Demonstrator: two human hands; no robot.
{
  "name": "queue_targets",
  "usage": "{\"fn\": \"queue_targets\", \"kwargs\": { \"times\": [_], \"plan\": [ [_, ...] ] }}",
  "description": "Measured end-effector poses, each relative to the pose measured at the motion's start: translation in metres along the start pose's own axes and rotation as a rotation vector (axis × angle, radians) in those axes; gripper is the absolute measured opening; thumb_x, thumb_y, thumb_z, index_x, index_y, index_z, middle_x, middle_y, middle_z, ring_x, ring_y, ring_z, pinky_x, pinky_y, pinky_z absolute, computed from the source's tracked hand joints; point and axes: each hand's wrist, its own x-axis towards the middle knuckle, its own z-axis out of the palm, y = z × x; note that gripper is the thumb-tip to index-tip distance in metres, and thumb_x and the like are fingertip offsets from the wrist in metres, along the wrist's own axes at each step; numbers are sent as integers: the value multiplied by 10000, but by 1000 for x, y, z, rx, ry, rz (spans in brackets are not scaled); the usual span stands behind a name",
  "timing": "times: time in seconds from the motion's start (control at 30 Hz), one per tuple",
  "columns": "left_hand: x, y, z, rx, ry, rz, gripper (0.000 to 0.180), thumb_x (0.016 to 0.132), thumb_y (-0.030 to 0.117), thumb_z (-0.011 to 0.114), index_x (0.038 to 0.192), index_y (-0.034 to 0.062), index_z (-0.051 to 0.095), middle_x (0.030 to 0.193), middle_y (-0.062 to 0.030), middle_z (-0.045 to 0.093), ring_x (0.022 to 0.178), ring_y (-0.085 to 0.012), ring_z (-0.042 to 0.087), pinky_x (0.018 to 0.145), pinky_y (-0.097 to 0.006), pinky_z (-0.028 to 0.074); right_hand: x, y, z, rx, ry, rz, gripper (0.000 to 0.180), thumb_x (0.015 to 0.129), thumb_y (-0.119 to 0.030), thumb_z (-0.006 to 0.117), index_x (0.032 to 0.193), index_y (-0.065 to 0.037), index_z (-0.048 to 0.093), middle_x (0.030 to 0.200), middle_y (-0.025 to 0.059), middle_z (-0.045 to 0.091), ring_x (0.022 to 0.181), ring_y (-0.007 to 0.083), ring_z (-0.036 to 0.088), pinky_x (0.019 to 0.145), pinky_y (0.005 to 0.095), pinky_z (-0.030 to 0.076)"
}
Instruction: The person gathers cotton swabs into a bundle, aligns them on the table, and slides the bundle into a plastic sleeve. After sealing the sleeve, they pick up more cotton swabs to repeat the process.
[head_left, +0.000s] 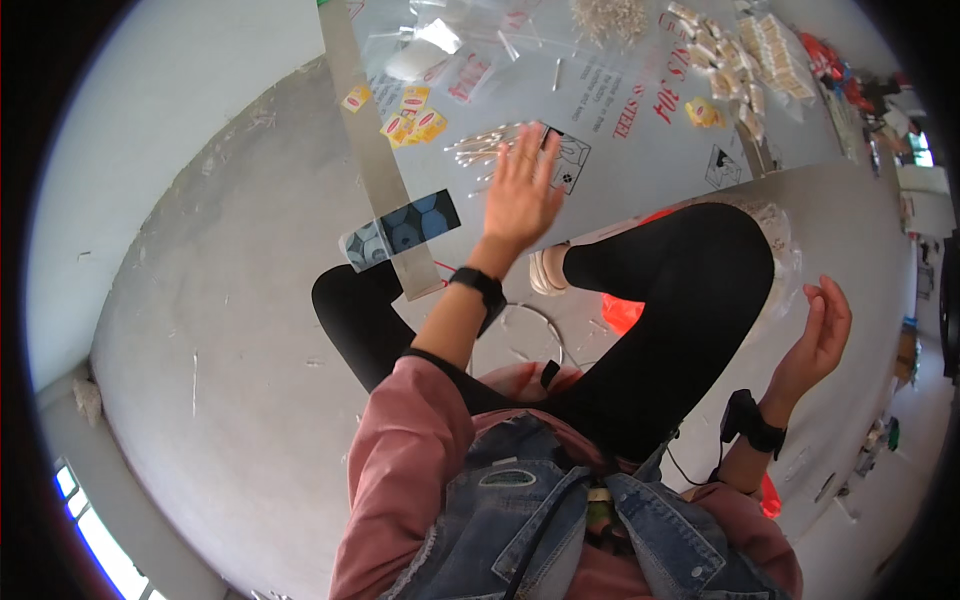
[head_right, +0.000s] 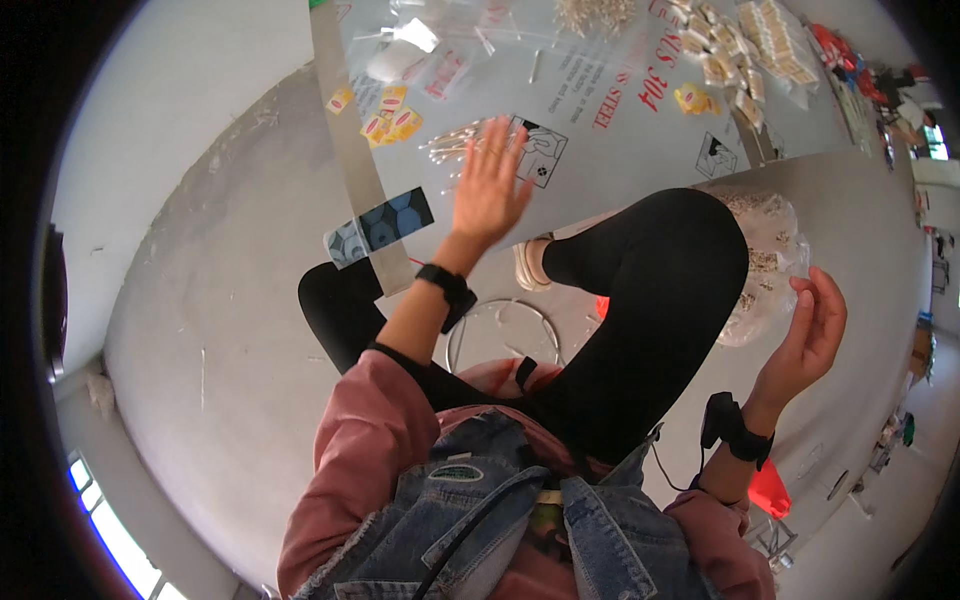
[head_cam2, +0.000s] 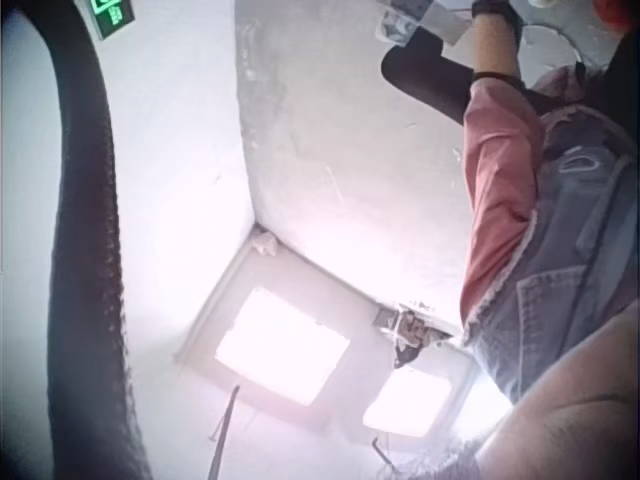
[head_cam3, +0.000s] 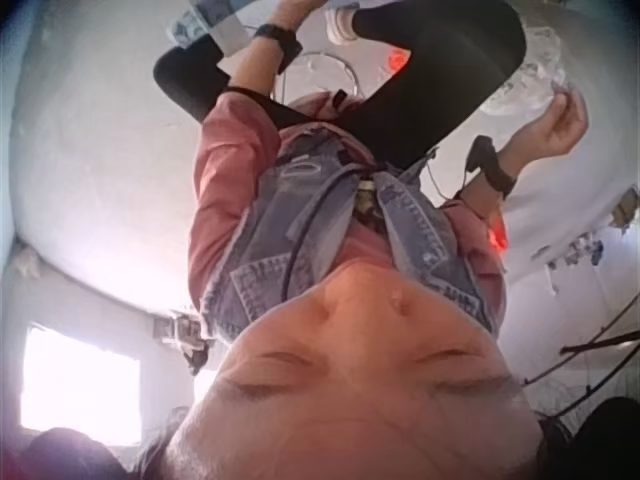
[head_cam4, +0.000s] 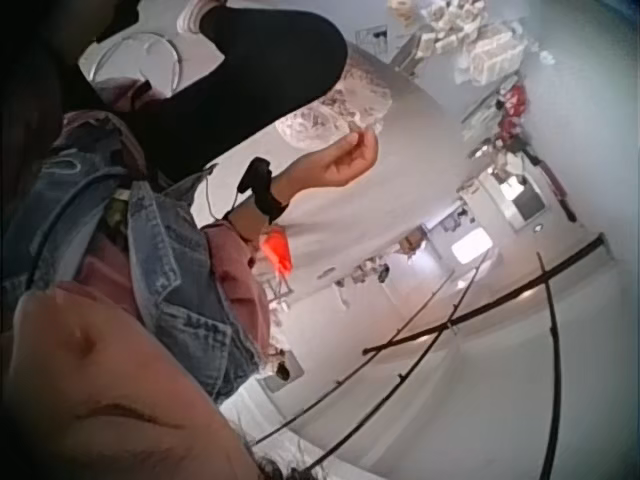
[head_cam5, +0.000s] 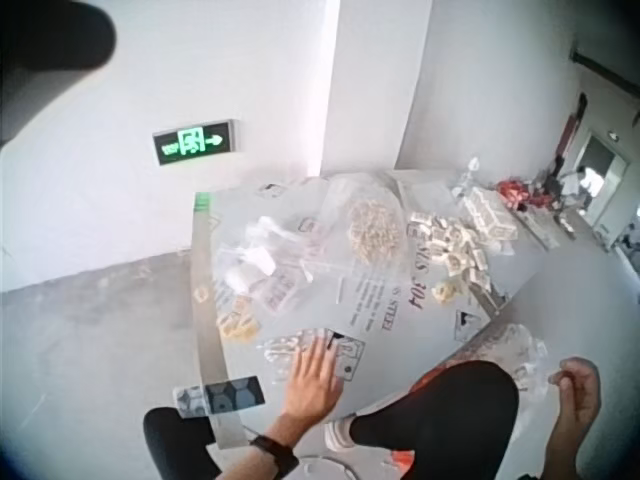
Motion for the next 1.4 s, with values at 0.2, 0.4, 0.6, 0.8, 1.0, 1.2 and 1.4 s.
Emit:
{"fn": "queue_targets", "kwargs": {
  "times": [0.2, 0.4, 0.6, 0.8, 1.0, 1.2, 1.4],
  "plan": [
    [-20, 25, 16, -225, -39, -89, 803, 935, 346, 639, 1568, 26, 263, 1645, -177, 234, 1535, -341, 186, 1232, -507, 186, -32, 69, -7, 83, 74, 303, 219, 1002, -71, 567, 1202, -5, 629, 1035, 56, 658, 903, 121, 606, 879, 284, 482],
    [-42, -29, 55, 184, 55, -213, 814, 922, 357, 649, 1559, 2, 288, 1627, -172, 295, 1531, -331, 228, 1213, -544, 209, -114, 132, 60, 25, -271, 397, 260, 907, 88, 529, 1119, -22, 632, 1030, 81, 655, 858, 161, 671, 797, 296, 519],
    [-31, 20, 52, 103, 86, -163, 717, 977, 322, 587, 1548, -8, 304, 1596, -209, 338, 1502, -349, 284, 1220, -513, 184, -177, 165, 76, 316, -619, 717, 210, 861, 90, 537, 1002, -14, 652, 966, 102, 642, 818, 219, 658, 744, 316, 518],
    [-23, 107, 143, 359, -984, -132, 829, 969, 346, 454, 1555, -78, 51, 1645, -242, 29, 1532, -382, 0, 1237, -493, 0, -227, 234, 106, 26, -979, 746, 295, 935, -74, 529, 1216, -105, 613, 993, 166, 689, 911, 341, 678, 789, 452, 534],
    [-45, 101, 188, 417, -1293, -95, 819, 980, 320, 357, 1536, -147, -21, 1649, -294, -41, 1532, -439, -53, 1232, -543, -46, -284, 289, 190, -143, -1344, 685, 689, 920, -118, 539, 1550, -215, 276, 1037, 246, 689, 933, 385, 688, 779, 497, 540],
    [-12, 158, 166, 318, -1058, -17, 777, 980, 313, 354, 1551, -121, 56, 1648, -282, 30, 1535, -416, 4, 1251, -480, -6, -274, 473, 65, -873, -611, 376, 974, 857, -250, 625, 1580, -5, 20, 1007, 309, 678, 905, 467, 675, 740, 531, 543],
    [-41, 100, 97, 321, -848, -122, 743, 1002, 330, 350, 1548, -106, 98, 1634, -277, 84, 1524, -415, 60, 1244, -492, 39, -221, 449, 36, -635, -363, 722, 566, 901, -166, 580, 1424, -35, 409, 1049, 265, 683, 952, 421, 672, 801, 518, 530]
  ]
}}
